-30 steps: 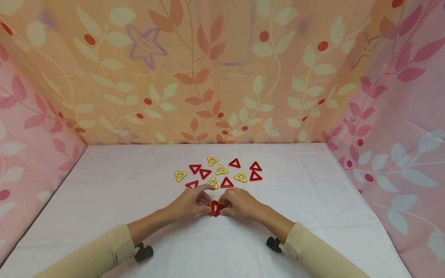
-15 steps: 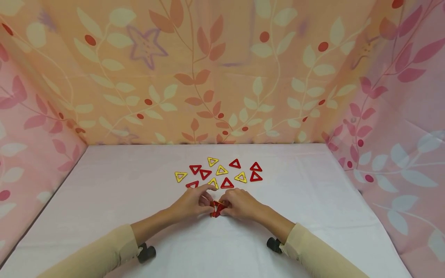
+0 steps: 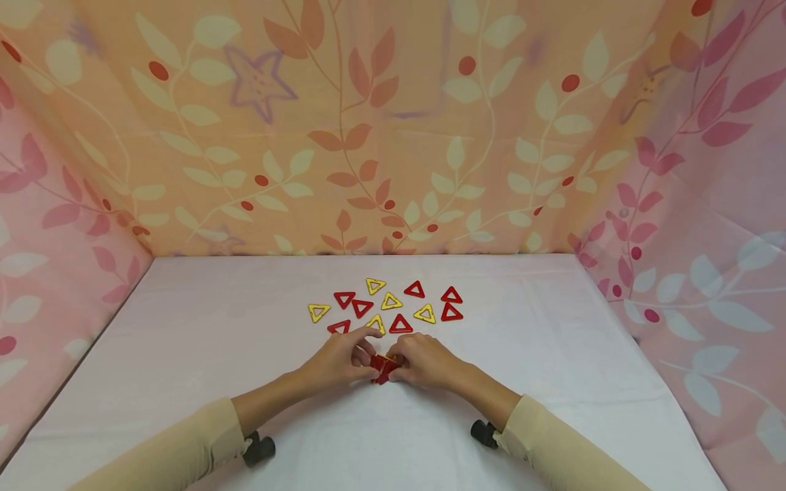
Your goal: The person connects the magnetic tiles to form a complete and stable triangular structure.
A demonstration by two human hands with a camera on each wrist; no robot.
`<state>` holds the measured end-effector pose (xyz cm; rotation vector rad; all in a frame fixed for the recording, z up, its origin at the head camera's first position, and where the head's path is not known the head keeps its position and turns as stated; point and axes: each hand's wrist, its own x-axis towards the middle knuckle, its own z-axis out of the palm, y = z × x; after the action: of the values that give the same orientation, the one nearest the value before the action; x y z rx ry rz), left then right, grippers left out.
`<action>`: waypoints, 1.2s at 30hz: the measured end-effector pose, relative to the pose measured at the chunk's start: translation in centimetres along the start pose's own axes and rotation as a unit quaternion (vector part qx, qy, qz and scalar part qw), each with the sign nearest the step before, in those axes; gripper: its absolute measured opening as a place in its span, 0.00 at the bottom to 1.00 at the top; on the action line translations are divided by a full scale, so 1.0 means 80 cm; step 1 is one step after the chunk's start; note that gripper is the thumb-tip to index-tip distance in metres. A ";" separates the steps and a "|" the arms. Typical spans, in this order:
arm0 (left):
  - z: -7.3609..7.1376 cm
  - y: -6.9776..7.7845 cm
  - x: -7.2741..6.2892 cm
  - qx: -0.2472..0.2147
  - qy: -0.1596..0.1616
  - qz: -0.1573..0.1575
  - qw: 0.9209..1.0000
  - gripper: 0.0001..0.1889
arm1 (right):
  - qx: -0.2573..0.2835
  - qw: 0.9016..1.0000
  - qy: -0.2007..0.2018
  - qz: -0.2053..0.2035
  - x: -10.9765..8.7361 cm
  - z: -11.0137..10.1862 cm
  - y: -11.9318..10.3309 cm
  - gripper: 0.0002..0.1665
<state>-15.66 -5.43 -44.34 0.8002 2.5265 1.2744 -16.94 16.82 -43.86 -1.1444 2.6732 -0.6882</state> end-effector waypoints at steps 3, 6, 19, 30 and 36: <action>0.000 0.000 -0.001 0.003 0.002 -0.001 1.000 0.29 | 0.001 1.000 0.000 -0.002 0.000 0.001 0.000 0.13; 0.002 0.000 -0.001 0.002 0.001 -0.002 1.000 0.28 | 0.002 1.000 -0.006 0.004 0.000 0.000 0.000 0.13; 0.002 -0.001 -0.004 -0.003 0.003 0.003 1.000 0.25 | 0.062 0.997 -0.035 0.019 -0.004 -0.006 0.000 0.21; -0.001 -0.003 -0.015 -0.019 -0.008 0.009 1.000 0.21 | 0.122 0.991 -0.056 0.015 -0.013 -0.007 -0.008 0.24; 0.000 -0.002 -0.022 -0.021 -0.029 0.004 0.999 0.20 | 0.137 0.988 -0.064 0.018 -0.017 -0.003 -0.012 0.21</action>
<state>-14.24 -6.42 -44.58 0.8253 2.4460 1.2835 -15.45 17.27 -43.23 -1.0285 2.3954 -0.9092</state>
